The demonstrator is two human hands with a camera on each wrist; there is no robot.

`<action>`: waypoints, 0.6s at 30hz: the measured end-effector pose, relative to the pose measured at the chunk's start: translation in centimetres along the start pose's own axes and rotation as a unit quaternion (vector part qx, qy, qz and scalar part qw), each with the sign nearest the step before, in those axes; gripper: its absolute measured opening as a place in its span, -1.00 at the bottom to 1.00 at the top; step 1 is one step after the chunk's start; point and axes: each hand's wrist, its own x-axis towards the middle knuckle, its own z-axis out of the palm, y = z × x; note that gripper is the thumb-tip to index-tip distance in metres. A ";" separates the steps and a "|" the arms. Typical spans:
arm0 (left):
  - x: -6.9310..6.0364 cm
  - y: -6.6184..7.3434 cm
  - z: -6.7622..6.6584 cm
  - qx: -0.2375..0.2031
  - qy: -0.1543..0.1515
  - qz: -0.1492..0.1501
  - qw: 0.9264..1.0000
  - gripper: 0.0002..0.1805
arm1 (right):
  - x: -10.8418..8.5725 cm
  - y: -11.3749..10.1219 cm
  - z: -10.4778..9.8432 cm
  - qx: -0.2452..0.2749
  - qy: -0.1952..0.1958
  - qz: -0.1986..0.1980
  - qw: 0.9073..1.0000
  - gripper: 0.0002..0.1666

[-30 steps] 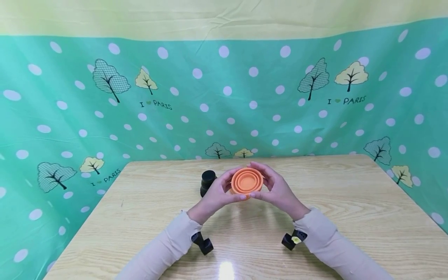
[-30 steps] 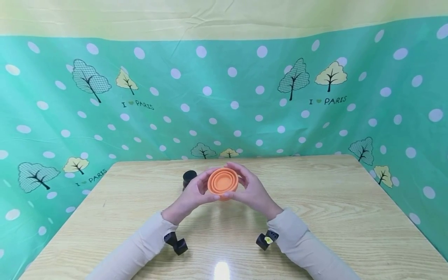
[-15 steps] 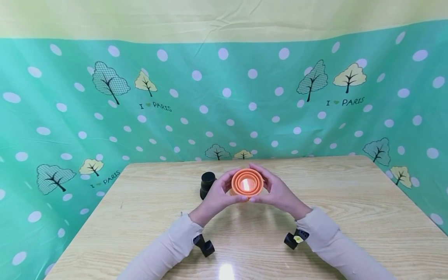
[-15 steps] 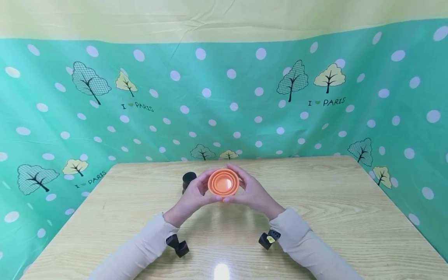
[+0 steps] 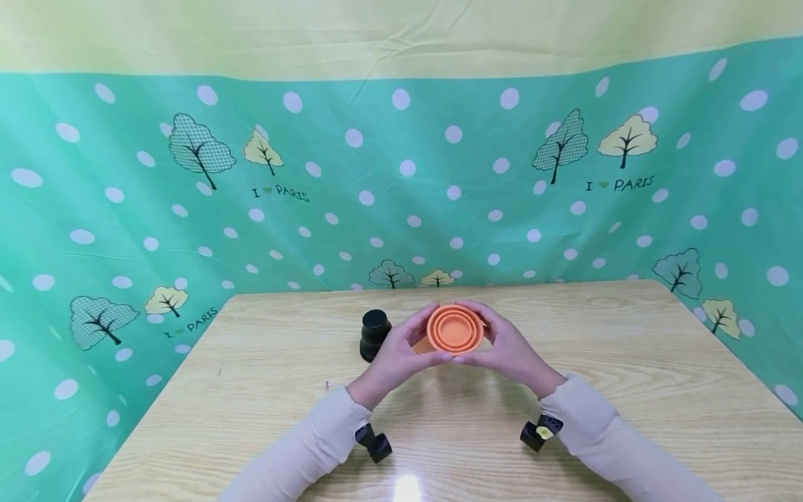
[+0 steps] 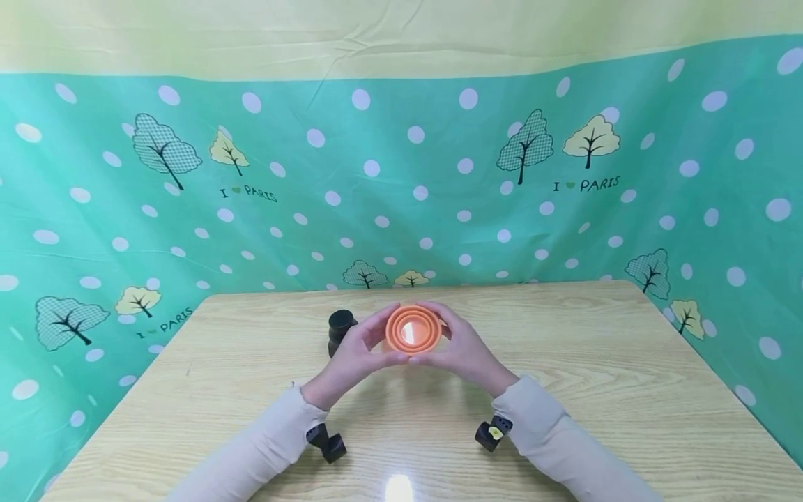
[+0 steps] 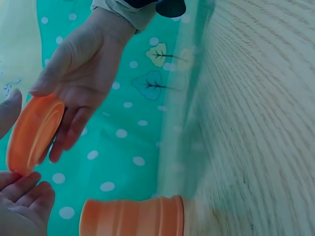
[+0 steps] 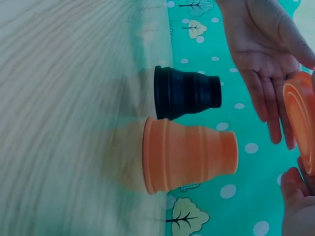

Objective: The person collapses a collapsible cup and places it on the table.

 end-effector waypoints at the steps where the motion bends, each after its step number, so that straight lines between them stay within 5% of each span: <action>1: 0.0 0.3 0.0 0.000 0.000 0.002 1.000 -0.14 | -0.1 0.1 -0.2 -0.003 0.005 0.000 1.000 -0.02; 18: 0.1 0.5 -0.3 0.019 0.071 0.011 0.997 -0.24 | -1.5 3.0 -4.0 0.012 0.056 0.076 0.995 -0.02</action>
